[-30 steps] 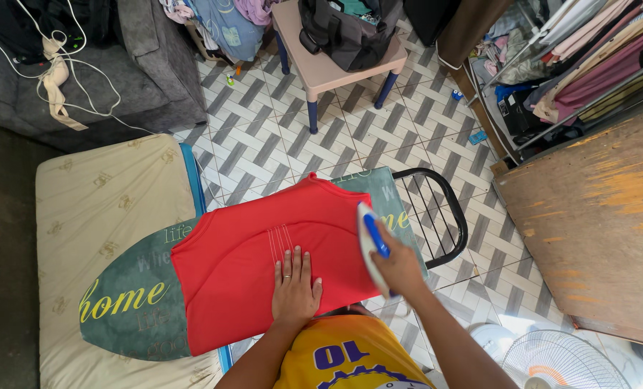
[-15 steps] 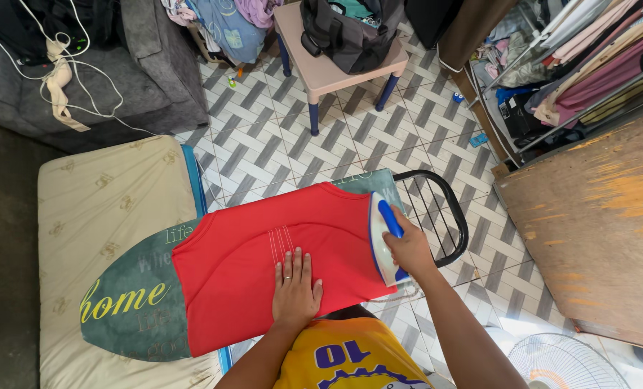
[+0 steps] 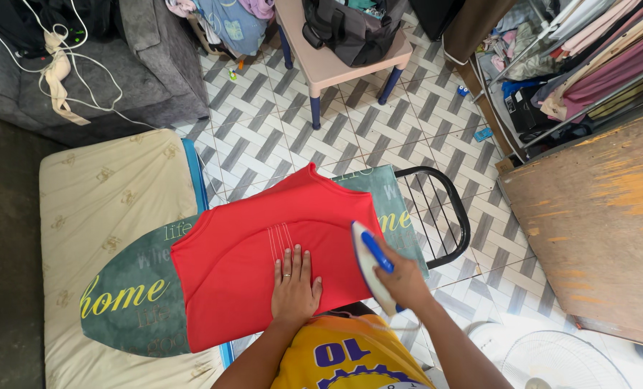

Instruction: The person spreads a red sleeveless garment on an ironing board and irons both sides of the garment using an iron.

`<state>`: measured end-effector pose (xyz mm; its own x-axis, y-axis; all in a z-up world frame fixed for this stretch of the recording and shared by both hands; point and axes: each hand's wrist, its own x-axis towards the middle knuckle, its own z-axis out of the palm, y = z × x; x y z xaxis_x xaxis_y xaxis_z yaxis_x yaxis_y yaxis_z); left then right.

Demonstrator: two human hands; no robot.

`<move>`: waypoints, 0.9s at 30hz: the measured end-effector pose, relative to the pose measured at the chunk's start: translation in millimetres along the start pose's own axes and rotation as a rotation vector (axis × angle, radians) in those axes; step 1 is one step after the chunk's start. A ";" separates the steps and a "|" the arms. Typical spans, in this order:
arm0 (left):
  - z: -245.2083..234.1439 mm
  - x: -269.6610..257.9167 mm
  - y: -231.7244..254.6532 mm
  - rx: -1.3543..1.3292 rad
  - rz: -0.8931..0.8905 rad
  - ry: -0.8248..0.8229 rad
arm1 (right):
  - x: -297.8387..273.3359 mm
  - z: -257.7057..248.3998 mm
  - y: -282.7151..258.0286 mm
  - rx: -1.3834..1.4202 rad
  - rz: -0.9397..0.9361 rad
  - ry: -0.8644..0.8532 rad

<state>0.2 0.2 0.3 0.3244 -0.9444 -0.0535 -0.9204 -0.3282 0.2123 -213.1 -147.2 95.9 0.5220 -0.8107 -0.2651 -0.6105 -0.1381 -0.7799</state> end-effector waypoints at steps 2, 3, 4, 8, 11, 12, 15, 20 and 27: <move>0.8 0.9 1.2 0.000 0.023 0.043 | 11.7 -14.7 -8.3 0.096 0.291 0.009; 0.4 0.9 1.3 0.000 0.022 0.041 | 18.2 -21.2 -12.8 0.096 0.292 0.007; -0.1 1.1 1.7 -0.004 0.016 0.026 | 23.6 -29.5 -15.9 0.094 0.285 0.041; -0.7 -0.4 1.0 0.003 0.010 0.020 | 35.4 -41.4 -23.4 0.228 0.333 0.125; 2.1 1.0 2.0 -0.002 0.028 0.056 | 29.5 -32.7 -25.2 0.006 0.242 0.167; 2.8 0.4 0.7 -0.001 0.026 0.057 | 28.1 -25.0 -25.0 0.006 0.240 0.166; 3.9 -0.7 0.2 0.012 0.025 0.058 | 21.5 -3.8 -20.5 -0.015 0.157 0.108; 1.7 0.2 0.3 -0.001 0.026 0.040 | 33.2 0.7 -31.3 0.092 0.213 -0.013; 1.9 0.0 -0.7 -0.017 0.052 0.091 | 52.7 -46.7 -27.0 0.190 0.252 0.021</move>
<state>0.4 0.4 -1.7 0.2956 -0.9542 0.0465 -0.9329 -0.2779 0.2289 -196.9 -212.7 129.4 0.3549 -0.8179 -0.4529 -0.5959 0.1754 -0.7836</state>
